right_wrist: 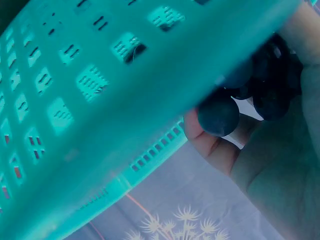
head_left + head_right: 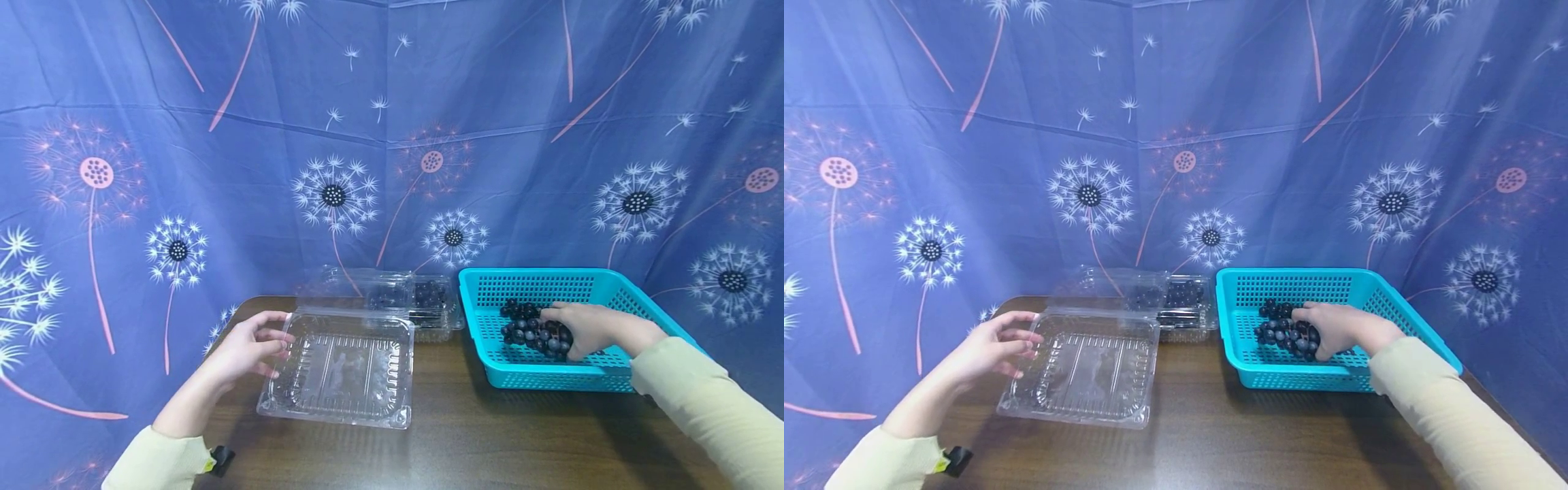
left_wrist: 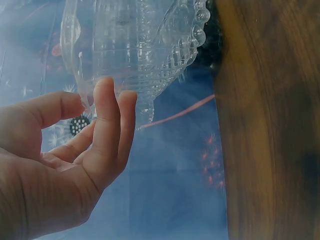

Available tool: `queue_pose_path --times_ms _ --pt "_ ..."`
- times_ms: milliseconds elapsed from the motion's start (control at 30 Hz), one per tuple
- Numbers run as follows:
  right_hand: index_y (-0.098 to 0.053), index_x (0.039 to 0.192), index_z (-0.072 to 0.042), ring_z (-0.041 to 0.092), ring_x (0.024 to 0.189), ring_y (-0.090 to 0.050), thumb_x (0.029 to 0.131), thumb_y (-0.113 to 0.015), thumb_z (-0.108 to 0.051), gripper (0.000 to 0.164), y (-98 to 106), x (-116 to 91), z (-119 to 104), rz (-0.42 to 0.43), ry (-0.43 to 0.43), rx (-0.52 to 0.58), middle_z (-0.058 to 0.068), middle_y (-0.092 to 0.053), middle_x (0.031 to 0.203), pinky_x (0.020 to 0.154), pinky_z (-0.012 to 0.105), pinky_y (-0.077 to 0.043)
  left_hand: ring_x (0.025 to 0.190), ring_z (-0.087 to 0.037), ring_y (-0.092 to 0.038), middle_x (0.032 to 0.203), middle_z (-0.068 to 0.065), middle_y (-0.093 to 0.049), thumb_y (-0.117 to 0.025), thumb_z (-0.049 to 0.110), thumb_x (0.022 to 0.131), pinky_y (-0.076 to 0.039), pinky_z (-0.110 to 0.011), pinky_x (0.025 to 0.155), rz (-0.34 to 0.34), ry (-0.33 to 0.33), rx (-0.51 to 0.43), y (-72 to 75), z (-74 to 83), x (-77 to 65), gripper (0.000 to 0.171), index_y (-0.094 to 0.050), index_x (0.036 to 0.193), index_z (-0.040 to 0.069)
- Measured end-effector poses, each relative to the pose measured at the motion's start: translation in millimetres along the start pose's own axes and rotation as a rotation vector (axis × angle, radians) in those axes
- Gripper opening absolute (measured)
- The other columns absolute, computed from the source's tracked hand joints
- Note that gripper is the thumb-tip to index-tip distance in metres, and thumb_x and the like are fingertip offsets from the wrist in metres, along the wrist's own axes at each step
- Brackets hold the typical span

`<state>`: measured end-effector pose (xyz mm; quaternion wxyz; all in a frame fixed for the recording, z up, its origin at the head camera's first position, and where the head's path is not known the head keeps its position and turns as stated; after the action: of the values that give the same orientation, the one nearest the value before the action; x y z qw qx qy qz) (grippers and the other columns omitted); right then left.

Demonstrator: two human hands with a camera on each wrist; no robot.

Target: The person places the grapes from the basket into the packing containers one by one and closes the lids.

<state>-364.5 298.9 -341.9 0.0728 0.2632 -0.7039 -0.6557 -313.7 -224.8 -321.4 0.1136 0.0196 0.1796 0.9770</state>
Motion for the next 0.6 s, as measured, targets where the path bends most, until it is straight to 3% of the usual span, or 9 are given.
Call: queue_pose_path --times_ms 233,433,600 --pt "-0.042 0.138 0.001 0.052 0.118 -0.044 0.062 -0.076 -0.008 0.083 7 1 -3 0.01 0.01 0.01 0.037 -0.03 0.142 0.05 0.027 -0.036 0.09 -0.03 -0.064 0.12 -0.035 -0.053 -0.054 -0.001 0.087 -0.058 -0.043 0.061 -0.019 -0.006 -0.034 -13.2 1.1 6.1 0.056 -0.032 0.139 -0.001" --pt "-0.047 0.134 0.001 0.047 0.117 -0.047 0.067 -0.075 -0.014 0.074 18 0 -6 0.052 0.025 -0.006 0.029 -0.041 0.138 0.062 0.031 -0.041 0.088 -0.028 -0.065 0.119 -0.033 -0.055 -0.054 -0.002 0.086 -0.058 -0.043 0.061 -0.015 0.011 -0.051 -24.6 0.0 10.8 0.055 -0.035 0.138 0.0" --pt "-0.049 0.132 0.0 0.043 0.113 -0.051 0.068 -0.073 -0.014 0.069 24 -2 -10 0.082 0.046 -0.006 0.026 -0.046 0.134 0.063 0.031 -0.042 0.087 -0.027 -0.065 0.119 -0.033 -0.055 -0.054 -0.002 0.086 -0.058 -0.043 0.06 -0.035 0.005 -0.059 -35.4 -1.4 14.4 0.055 -0.035 0.138 0.0"
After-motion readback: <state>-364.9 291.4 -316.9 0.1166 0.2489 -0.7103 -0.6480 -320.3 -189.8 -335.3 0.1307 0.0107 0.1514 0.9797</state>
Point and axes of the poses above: each hand's wrist, its own x-axis towards the middle knuckle, its own y-axis out of the back of the hand, z = x × y, the point moved 7 cm from there along x, towards the middle knuckle
